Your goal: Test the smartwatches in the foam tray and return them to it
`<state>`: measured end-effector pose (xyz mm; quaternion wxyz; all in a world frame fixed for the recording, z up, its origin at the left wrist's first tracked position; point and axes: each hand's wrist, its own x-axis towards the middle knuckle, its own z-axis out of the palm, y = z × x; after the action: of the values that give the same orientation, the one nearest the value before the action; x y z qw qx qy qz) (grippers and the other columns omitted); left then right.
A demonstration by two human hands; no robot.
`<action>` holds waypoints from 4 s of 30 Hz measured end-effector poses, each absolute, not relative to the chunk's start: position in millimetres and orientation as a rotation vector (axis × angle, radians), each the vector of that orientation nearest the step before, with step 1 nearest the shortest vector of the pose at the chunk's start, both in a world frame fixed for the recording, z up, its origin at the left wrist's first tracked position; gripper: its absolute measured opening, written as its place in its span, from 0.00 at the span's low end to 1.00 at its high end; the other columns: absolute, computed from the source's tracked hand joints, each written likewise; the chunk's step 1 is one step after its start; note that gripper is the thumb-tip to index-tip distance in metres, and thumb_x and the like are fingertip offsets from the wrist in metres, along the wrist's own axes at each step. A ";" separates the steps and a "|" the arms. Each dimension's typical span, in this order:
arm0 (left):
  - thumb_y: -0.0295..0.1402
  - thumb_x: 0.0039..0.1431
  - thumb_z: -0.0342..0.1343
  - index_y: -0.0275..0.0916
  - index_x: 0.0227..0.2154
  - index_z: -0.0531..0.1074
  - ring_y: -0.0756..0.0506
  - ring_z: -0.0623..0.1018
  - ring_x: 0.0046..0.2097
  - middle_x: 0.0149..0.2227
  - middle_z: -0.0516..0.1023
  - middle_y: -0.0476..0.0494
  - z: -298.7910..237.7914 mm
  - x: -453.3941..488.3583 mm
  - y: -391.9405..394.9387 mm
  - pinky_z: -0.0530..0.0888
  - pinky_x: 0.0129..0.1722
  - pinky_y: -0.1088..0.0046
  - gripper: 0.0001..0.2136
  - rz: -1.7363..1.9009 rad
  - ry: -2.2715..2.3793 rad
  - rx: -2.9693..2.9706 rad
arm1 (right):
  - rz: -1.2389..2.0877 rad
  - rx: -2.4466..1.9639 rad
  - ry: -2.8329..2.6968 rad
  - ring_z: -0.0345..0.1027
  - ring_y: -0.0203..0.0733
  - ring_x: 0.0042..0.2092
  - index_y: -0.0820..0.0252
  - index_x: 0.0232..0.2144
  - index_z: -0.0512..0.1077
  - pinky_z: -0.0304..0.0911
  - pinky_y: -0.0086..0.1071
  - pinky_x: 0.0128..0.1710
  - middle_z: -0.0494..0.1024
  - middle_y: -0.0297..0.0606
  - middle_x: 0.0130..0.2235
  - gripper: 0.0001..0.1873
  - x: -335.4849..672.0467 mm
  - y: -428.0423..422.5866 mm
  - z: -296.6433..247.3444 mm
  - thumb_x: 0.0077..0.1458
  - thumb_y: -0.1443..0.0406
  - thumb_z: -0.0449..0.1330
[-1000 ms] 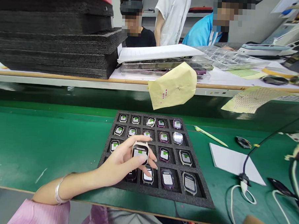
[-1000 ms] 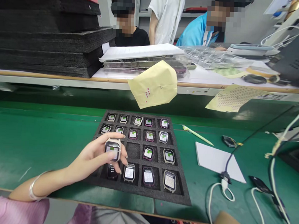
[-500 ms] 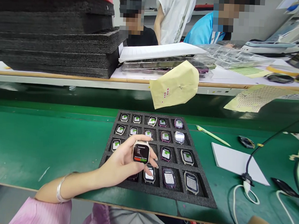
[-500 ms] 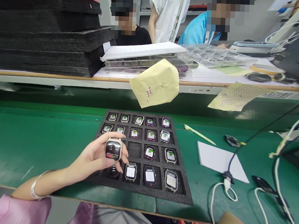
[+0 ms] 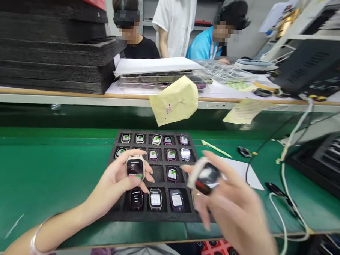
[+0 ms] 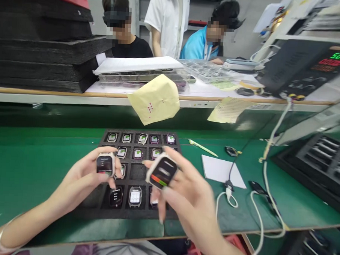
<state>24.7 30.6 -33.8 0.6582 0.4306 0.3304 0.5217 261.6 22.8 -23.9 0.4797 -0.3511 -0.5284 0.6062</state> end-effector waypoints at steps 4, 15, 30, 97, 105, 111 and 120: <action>0.24 0.55 0.58 0.39 0.49 0.67 0.45 0.75 0.38 0.38 0.75 0.42 -27.3 23.0 30.3 0.76 0.35 0.71 0.18 1.209 0.823 0.956 | 1.563 -0.801 -1.266 0.68 0.35 0.26 0.52 0.57 0.65 0.64 0.25 0.16 0.78 0.45 0.44 0.27 247.6 37.1 -41.5 0.56 0.66 0.65; 0.24 0.56 0.57 0.40 0.49 0.66 0.45 0.75 0.39 0.39 0.74 0.43 -26.9 23.1 29.2 0.75 0.36 0.71 0.18 1.180 0.842 0.986 | 1.506 -0.812 -1.402 0.66 0.33 0.24 0.58 0.46 0.74 0.63 0.25 0.20 0.81 0.42 0.36 0.13 241.2 37.2 -48.6 0.58 0.64 0.63; 0.21 0.55 0.59 0.41 0.51 0.63 0.46 0.75 0.42 0.41 0.73 0.44 -38.5 23.0 30.8 0.77 0.39 0.71 0.22 1.133 0.718 1.050 | 1.564 -0.792 -1.483 0.66 0.31 0.26 0.50 0.54 0.69 0.64 0.19 0.20 0.78 0.37 0.37 0.23 242.9 40.4 -46.1 0.56 0.71 0.62; 0.32 0.54 0.58 0.37 0.46 0.66 0.38 0.68 0.47 0.45 0.69 0.39 -87.6 -37.9 6.9 0.70 0.45 0.60 0.16 0.373 1.452 2.361 | 0.181 -0.795 -3.027 0.56 0.67 0.60 0.71 0.41 0.73 0.62 0.54 0.54 0.67 0.62 0.56 0.16 224.4 65.4 -85.2 0.48 0.69 0.66; 0.38 0.54 0.62 0.29 0.35 0.72 0.34 0.70 0.44 0.40 0.71 0.32 -92.3 7.1 27.4 0.70 0.41 0.58 0.15 -0.158 1.364 2.763 | 0.093 -0.693 -3.123 0.56 0.65 0.61 0.70 0.39 0.75 0.62 0.52 0.55 0.66 0.61 0.57 0.19 220.5 73.4 -88.0 0.47 0.63 0.71; 0.36 0.50 0.65 0.28 0.34 0.72 0.33 0.71 0.43 0.39 0.72 0.29 -90.1 15.1 35.2 0.71 0.39 0.58 0.15 -0.237 1.343 2.782 | 0.310 -0.762 -3.017 0.52 0.63 0.63 0.69 0.44 0.73 0.57 0.55 0.59 0.64 0.59 0.59 0.19 231.4 68.6 -92.1 0.48 0.71 0.68; 0.31 0.54 0.57 0.36 0.40 0.67 0.38 0.75 0.42 0.40 0.75 0.39 -83.2 -1.6 32.7 0.73 0.44 0.59 0.11 0.342 1.365 2.449 | 1.341 -0.871 -2.105 0.67 0.47 0.55 0.55 0.62 0.56 0.66 0.47 0.55 0.69 0.46 0.56 0.28 228.6 60.1 -88.1 0.61 0.66 0.57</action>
<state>-1.6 32.7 -83.2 0.1580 0.8561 0.4773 0.1195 228.6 60.1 -88.1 0.2466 -0.3193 -0.7716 0.4918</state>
